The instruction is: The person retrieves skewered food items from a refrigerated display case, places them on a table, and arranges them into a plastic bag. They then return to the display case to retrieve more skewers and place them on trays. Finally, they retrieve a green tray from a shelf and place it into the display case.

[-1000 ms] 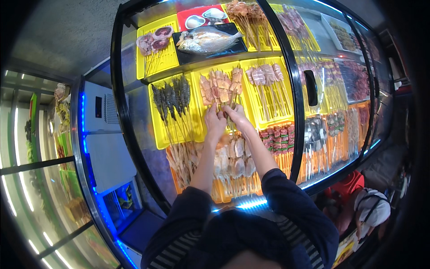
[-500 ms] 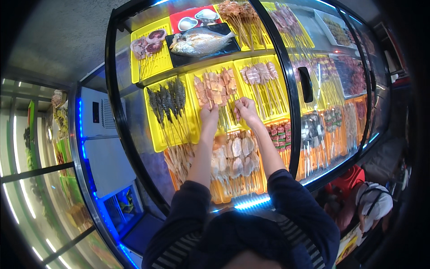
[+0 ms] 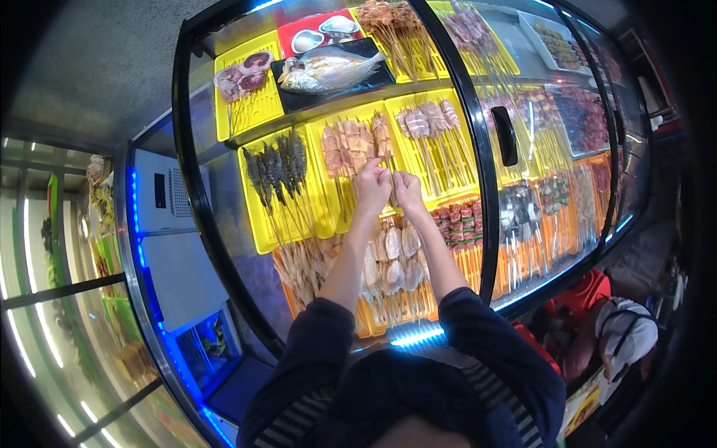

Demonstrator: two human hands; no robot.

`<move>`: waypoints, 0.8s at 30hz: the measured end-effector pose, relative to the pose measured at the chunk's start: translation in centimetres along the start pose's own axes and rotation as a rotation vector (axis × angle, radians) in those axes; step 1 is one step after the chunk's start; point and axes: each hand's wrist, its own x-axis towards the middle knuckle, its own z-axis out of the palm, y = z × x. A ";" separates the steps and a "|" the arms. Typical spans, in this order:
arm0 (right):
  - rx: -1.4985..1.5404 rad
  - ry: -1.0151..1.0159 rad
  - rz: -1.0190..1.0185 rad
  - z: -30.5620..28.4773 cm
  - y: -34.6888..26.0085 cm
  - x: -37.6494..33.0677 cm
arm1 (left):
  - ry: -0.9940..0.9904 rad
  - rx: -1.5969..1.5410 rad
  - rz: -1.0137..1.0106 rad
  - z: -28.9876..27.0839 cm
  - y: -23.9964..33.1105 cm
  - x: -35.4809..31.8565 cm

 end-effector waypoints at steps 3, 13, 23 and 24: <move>-0.285 -0.083 0.004 -1.4 0.4 1.2 | 0.177 0.248 0.013 -1.5 1.1 -1.5; -0.895 -0.193 -0.283 0.5 -4.9 -3.1 | 0.043 -0.319 -0.366 -3.3 -3.2 -0.7; -0.578 -0.095 -0.308 1.4 -3.2 -1.2 | 0.164 -0.034 -0.213 -3.7 -4.2 -1.3; -0.522 -0.103 -0.273 1.3 -3.3 -0.9 | 0.145 0.021 -0.250 -3.5 -4.1 -1.2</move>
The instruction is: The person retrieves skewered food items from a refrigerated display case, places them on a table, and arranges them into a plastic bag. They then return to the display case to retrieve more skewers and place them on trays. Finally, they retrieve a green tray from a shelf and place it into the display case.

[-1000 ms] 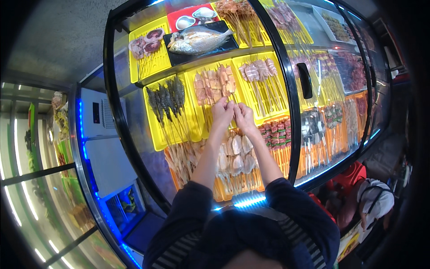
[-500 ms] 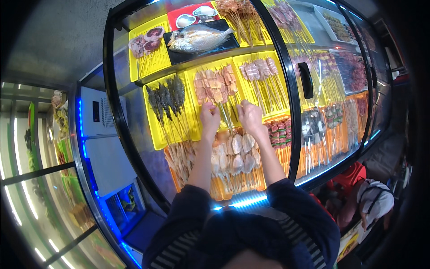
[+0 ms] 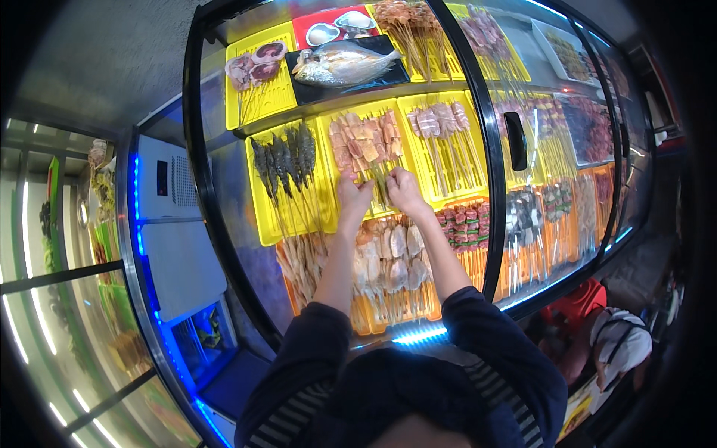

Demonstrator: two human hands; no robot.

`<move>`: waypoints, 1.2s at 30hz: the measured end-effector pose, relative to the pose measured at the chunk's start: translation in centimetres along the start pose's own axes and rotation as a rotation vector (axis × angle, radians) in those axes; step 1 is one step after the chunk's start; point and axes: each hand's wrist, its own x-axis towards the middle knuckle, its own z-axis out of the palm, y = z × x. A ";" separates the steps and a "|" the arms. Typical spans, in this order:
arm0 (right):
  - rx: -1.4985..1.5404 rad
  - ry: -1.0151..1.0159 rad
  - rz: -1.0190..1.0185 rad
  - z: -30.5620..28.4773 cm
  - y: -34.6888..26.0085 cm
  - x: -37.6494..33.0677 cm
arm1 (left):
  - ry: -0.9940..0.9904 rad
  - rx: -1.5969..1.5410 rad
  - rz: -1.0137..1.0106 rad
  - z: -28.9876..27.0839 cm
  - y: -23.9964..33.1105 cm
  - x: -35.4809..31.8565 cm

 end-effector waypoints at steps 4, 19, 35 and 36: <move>0.187 0.146 -0.123 0.7 1.1 0.7 | -0.268 -0.310 -0.247 0.2 0.8 0.7; 0.894 -0.068 0.367 -3.5 -2.3 -1.4 | -0.199 -0.299 -0.260 -0.8 2.5 0.6; 1.286 -0.154 0.439 -5.9 -3.5 -2.1 | -0.277 -1.204 -0.605 -0.9 1.4 0.1; 1.274 -0.147 0.440 -6.1 -3.3 -2.0 | -0.195 -1.102 -0.547 -0.3 1.7 -0.2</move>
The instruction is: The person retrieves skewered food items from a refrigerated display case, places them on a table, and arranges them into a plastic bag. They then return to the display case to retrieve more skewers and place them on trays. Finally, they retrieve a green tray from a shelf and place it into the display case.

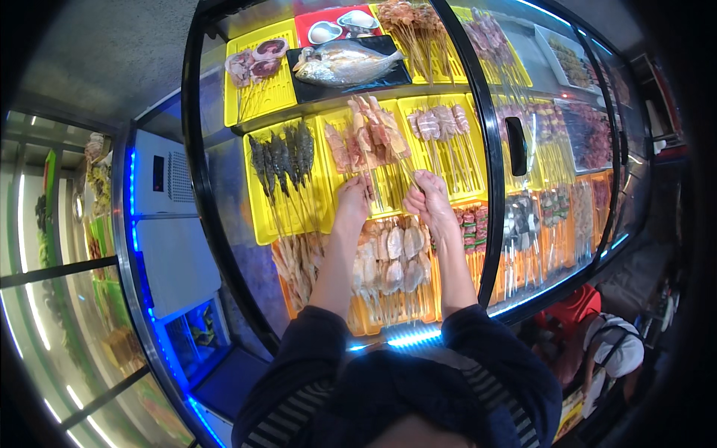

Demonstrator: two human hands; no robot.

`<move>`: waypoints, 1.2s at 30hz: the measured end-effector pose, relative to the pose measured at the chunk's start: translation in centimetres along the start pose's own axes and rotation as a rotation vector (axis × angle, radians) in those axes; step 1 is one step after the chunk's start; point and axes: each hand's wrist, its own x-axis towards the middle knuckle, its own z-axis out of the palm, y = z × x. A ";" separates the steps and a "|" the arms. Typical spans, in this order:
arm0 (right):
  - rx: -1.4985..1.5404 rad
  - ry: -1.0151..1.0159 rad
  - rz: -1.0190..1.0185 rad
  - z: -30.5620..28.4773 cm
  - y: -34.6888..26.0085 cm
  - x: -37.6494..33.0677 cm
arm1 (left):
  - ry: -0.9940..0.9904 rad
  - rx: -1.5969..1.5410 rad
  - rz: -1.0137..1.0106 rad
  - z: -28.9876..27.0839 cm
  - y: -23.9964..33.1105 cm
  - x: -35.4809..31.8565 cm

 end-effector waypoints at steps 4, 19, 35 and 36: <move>-0.008 0.004 0.002 -1.6 0.1 0.2 | 0.066 0.239 0.105 0.6 0.3 -0.9; 0.035 0.033 0.046 -2.5 1.2 0.0 | 0.110 0.389 0.252 -1.4 0.5 0.3; 0.030 -0.044 0.048 -1.6 1.8 -0.7 | -0.103 0.168 0.079 4.2 3.4 -0.9; -0.007 -0.026 0.041 -1.6 1.6 -0.8 | -0.164 0.076 0.054 3.6 3.5 0.0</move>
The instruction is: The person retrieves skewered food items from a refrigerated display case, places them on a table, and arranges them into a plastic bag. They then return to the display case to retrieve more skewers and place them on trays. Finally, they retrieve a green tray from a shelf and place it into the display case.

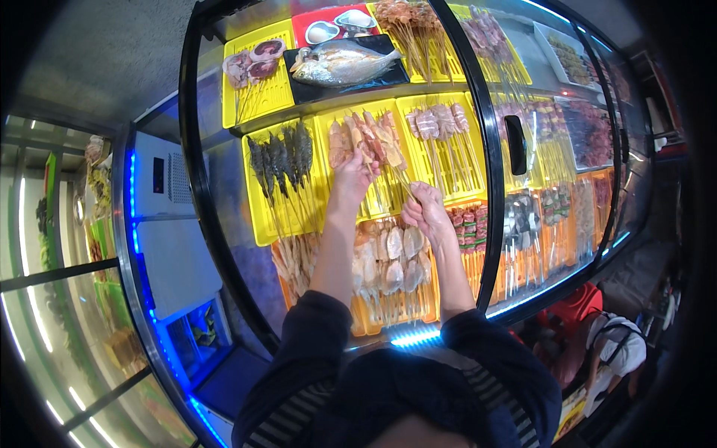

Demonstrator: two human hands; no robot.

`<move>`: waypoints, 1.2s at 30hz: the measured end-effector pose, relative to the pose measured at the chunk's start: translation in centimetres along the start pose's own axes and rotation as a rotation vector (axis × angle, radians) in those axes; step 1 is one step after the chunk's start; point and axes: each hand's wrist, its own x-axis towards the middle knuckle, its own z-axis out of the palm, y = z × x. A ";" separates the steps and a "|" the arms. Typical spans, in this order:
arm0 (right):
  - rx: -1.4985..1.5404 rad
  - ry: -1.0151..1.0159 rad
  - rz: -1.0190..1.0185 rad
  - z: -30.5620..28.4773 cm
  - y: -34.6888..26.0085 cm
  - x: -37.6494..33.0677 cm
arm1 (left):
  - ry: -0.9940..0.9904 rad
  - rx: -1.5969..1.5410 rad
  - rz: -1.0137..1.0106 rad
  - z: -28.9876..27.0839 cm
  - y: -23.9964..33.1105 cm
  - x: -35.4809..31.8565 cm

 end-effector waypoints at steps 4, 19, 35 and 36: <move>-0.313 0.138 -0.134 -0.2 -0.1 -0.3 | -0.025 -0.054 -0.011 -0.6 0.0 0.9; -0.306 0.173 -0.031 0.1 0.3 0.7 | 0.241 0.516 0.143 -0.9 -1.8 3.7; -1.406 0.368 -0.493 -1.7 2.7 4.4 | 0.117 1.251 0.605 -2.0 -4.3 3.3; -1.415 0.362 -0.495 -1.6 2.5 4.4 | 0.127 1.262 0.597 -2.2 -4.7 3.5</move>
